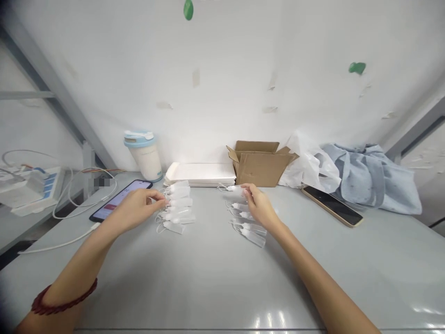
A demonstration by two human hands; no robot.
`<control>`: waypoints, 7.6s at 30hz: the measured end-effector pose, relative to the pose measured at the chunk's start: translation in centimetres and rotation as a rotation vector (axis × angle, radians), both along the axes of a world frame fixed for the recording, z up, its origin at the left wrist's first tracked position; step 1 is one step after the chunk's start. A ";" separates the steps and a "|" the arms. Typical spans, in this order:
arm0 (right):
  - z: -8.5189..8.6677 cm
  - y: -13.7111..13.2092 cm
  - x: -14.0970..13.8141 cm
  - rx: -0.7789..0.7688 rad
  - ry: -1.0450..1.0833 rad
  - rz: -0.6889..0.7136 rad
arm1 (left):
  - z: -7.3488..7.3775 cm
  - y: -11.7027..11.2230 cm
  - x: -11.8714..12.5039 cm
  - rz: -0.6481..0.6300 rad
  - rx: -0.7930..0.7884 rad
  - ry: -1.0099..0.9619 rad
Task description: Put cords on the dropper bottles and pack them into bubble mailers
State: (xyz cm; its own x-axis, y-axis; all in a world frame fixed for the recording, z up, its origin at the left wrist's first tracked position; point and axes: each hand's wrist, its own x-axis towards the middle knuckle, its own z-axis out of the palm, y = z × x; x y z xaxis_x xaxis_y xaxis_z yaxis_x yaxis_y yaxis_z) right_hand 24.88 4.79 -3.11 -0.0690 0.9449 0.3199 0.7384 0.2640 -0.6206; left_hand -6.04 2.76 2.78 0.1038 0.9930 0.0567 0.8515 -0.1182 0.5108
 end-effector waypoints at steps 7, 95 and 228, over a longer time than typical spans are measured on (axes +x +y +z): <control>1.1 -3.1 -3.4 -0.040 0.109 0.129 | -1.0 -1.2 2.7 -0.125 0.035 -0.259; 3.0 -5.4 -5.0 -0.258 0.408 0.170 | -1.6 -3.4 5.7 -0.126 -0.459 -0.931; -0.6 -6.1 -6.9 0.279 -0.169 0.481 | -0.4 -1.9 0.5 -0.350 -0.480 0.104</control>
